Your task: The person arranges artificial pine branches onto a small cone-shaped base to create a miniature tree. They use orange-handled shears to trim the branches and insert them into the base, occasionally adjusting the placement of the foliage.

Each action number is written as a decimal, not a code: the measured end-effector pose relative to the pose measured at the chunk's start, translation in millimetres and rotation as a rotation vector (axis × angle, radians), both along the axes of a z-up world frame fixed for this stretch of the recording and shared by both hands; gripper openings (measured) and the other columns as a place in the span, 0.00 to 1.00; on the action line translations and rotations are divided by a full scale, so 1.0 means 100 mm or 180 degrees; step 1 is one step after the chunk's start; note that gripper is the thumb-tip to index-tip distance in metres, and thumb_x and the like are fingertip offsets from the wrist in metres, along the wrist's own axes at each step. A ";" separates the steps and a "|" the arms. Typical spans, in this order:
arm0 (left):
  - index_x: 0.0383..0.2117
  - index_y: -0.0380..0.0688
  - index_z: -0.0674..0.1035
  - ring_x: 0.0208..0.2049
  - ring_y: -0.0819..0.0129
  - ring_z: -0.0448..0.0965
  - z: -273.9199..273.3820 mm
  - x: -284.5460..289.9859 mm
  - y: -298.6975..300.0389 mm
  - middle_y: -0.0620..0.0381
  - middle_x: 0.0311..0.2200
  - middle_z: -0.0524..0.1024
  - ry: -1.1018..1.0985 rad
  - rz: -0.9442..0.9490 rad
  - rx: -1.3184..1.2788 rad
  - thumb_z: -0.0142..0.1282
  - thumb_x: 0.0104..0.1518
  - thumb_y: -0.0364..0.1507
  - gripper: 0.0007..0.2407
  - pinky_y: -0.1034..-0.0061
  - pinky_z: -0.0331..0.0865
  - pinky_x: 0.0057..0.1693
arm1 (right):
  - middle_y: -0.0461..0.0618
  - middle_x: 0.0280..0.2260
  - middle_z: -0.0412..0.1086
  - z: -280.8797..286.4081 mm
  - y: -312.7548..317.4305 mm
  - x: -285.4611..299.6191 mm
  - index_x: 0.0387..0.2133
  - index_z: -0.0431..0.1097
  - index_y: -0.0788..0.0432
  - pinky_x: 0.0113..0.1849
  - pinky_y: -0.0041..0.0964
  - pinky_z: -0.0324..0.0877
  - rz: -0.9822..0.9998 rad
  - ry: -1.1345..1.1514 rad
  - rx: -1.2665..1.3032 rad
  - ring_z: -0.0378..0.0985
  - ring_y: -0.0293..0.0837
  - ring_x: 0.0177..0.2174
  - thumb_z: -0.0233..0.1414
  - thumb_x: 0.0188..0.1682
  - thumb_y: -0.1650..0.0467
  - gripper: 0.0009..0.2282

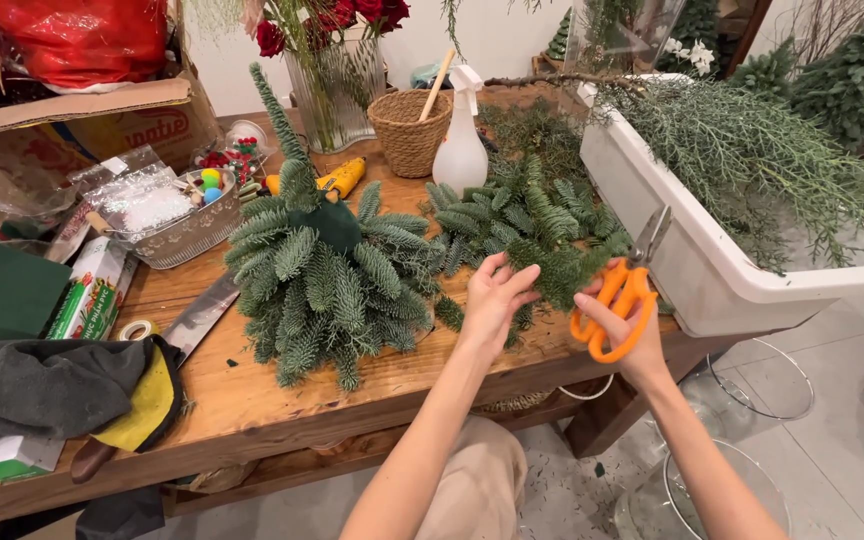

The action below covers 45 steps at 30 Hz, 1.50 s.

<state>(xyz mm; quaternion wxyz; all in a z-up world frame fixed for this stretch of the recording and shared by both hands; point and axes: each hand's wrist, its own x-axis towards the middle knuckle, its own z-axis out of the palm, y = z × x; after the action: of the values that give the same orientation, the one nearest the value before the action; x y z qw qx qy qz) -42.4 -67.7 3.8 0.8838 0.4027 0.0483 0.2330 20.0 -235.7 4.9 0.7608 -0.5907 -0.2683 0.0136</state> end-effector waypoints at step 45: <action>0.35 0.43 0.77 0.19 0.68 0.75 1.15 -1.41 1.07 0.58 0.18 0.80 0.1886 0.2834 0.3006 0.57 0.59 0.29 0.05 0.69 0.69 0.42 | 0.61 0.34 0.69 0.23 -0.03 -0.31 0.53 0.59 0.65 0.41 0.42 0.71 0.0256 0.0492 -0.0648 0.75 0.54 0.31 0.51 0.49 0.75 0.18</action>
<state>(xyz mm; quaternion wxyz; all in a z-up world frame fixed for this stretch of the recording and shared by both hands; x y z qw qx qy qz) -182.9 39.4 118.5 0.3857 0.7310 0.3402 0.4486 -10.7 -238.4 27.4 0.7142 -0.6509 -0.2296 0.1166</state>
